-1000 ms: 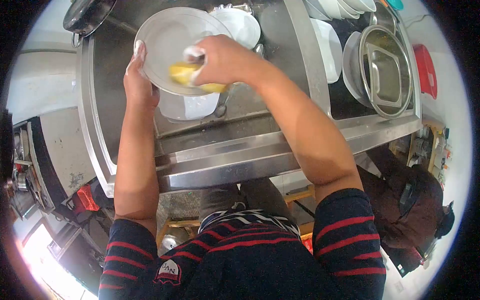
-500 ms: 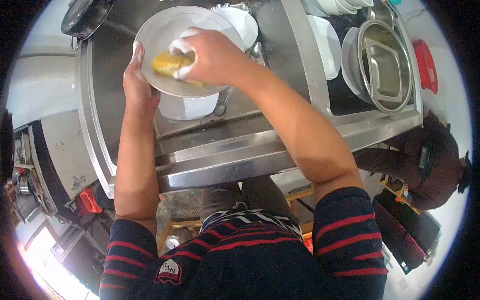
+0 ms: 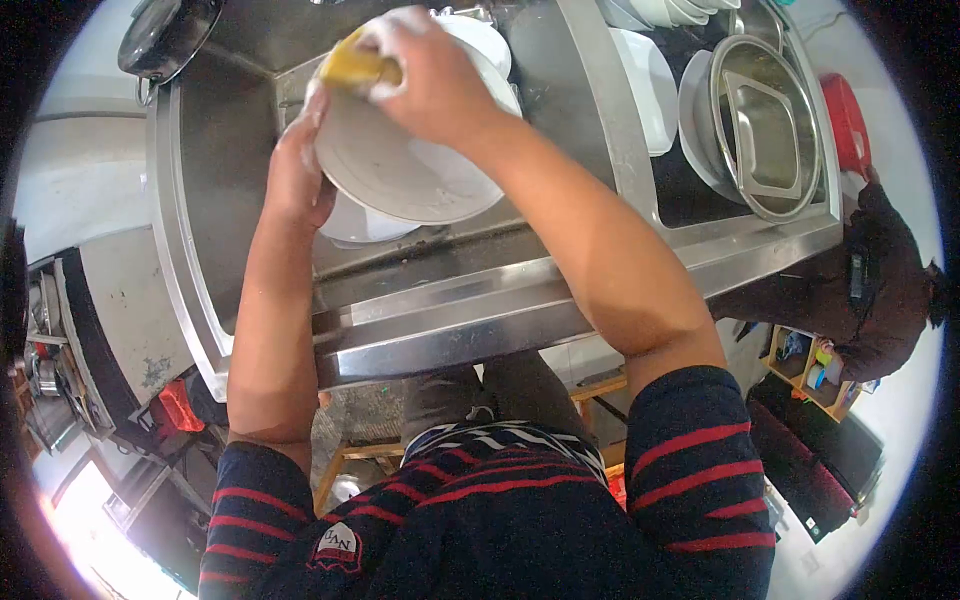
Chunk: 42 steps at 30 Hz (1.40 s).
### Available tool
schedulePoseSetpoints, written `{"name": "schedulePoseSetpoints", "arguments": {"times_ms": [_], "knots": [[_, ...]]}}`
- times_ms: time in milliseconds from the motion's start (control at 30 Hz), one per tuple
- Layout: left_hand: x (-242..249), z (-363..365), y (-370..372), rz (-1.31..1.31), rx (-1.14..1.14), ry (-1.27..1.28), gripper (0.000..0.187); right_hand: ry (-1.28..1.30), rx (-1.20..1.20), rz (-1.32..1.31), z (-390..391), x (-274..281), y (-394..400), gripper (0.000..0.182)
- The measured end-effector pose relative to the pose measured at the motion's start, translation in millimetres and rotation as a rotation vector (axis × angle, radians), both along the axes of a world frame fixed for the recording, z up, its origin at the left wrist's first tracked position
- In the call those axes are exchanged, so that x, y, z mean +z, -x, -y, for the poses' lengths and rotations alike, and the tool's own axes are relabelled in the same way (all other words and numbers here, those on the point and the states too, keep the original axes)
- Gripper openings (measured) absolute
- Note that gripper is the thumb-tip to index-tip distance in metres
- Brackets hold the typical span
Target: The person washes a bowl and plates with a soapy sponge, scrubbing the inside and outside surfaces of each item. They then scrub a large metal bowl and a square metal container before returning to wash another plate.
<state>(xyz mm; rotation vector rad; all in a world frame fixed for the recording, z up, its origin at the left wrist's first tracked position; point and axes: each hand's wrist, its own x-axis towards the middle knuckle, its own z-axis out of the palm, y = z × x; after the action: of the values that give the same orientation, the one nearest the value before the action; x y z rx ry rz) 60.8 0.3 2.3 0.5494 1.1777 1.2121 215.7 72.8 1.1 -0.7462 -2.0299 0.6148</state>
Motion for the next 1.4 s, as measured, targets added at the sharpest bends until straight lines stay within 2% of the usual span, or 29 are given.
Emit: {"name": "schedulePoseSetpoints", "arguments": {"times_ms": [67,100,167,200,267,300,333,367,400,467,500,533,600,667,733,800,867,933,1000,1067,1133,1200,1233,1267,1333,1367,1400], "knots": [[2.4,2.0,-4.1,0.012,-0.02,-0.017,0.048,0.097,-0.227,0.176,1.0,20.4,-9.5,0.037],[2.3,2.4,-3.1,-0.005,0.006,-0.018,0.047,0.098,-0.225,0.176,-3.0,14.3,-17.4,0.037],[5.5,0.6,-0.6,-0.025,0.031,-0.025,0.046,0.177,-0.456,0.584,-16.9,-1.3,-31.7,0.039],[8.8,-0.4,1.6,-0.011,0.122,-0.033,0.046,0.173,-0.454,0.582,-14.2,4.5,-32.1,0.039],[11.9,-1.0,4.2,0.001,0.217,-0.039,0.045,0.232,-0.31,0.81,-3.4,14.5,-33.9,0.037],[12.3,-1.8,4.8,-0.04,0.286,-0.089,0.045,0.231,-0.308,0.809,2.9,20.6,-30.4,0.037],[12.4,-2.2,4.9,-0.081,0.354,-0.139,0.044,0.295,-0.167,0.78,9.8,26.8,-23.9,0.039],[12.0,-2.3,4.8,-0.081,0.354,-0.138,0.044,0.357,-0.028,0.749,15.6,30.0,-17.5,0.04],[11.4,-2.1,4.7,-0.066,0.339,-0.134,0.044,0.359,-0.028,0.749,20.9,30.1,-12.1,0.04],[7.4,-2.1,3.2,-0.048,0.32,-0.128,0.043,0.452,0.078,0.38,29.0,26.3,-2.5,0.037],[3.5,-2.7,0.3,-0.037,0.292,-0.142,0.043,0.443,0.036,0.182,29.6,21.6,2.0,0.04],[0.0,-2.9,-2.6,-0.027,0.264,-0.155,0.043,0.444,0.034,0.183,29.0,18.4,5.8,0.04],[-4.6,-3.5,-8.3,-0.032,0.191,-0.227,0.043,0.29,-0.2,0.008,28.4,14.8,12.1,0.038],[-6.3,-3.9,-9.2,-0.019,0.124,-0.209,0.043,0.311,-0.175,-0.018,27.1,12.7,12.2,0.04],[-4.8,-4.1,-6.6,0.016,0.138,-0.222,0.044,0.435,-0.053,-0.143,28.3,11.6,14.3,0.044],[-2.5,-6.0,-2.9,0.055,0.214,-0.249,0.043,0.481,0.051,-0.102,29.0,13.8,12.5,0.045],[6.7,-5.3,4.4,0.085,0.267,-0.156,0.047,0.522,0.148,-0.064,30.7,21.5,5.0,0.046],[18.8,-4.1,8.7,0.052,0.33,-0.111,0.05,0.501,0.355,0.121,35.8,39.6,-3.6,0.045],[18.5,-5.9,17.9,0.033,0.356,-0.096,0.052,0.411,0.395,0.179,28.5,40.6,-11.3,0.044],[18.4,-7.2,22.4,0.021,0.377,-0.083,0.053,0.395,0.395,0.446,18.9,48.3,-22.4,0.04],[22.3,-6.6,23.5,-0.017,0.378,-0.055,0.053,0.436,0.322,0.504,6.3,34.6,-33.1,0.037],[18.2,-6.7,23.6,-0.026,0.319,-0.033,0.054,0.433,0.02,0.652,-0.7,28.8,-38.8,0.036],[16.6,-6.9,22.4,-0.036,0.261,-0.012,0.055,0.231,-0.059,0.655,-3.3,18.9,-40.3,0.037],[15.2,-5.9,20.6,-0.033,0.259,-0.012,0.055,0.231,-0.061,0.658,-5.3,9.1,-40.5,0.037],[14.2,-3.8,13.3,-0.03,0.107,-0.027,0.056,0.067,-0.206,0.574,-5.0,5.9,-30.0,0.038],[12.1,-2.7,9.6,-0.027,0.104,-0.025,0.056,0.069,-0.209,0.578,-4.3,4.3,-25.0,0.038],[10.1,-1.8,6.8,-0.028,0.049,0.015,0.057,0.005,-0.082,0.381,-1.9,8.9,-16.3,0.037]]}}
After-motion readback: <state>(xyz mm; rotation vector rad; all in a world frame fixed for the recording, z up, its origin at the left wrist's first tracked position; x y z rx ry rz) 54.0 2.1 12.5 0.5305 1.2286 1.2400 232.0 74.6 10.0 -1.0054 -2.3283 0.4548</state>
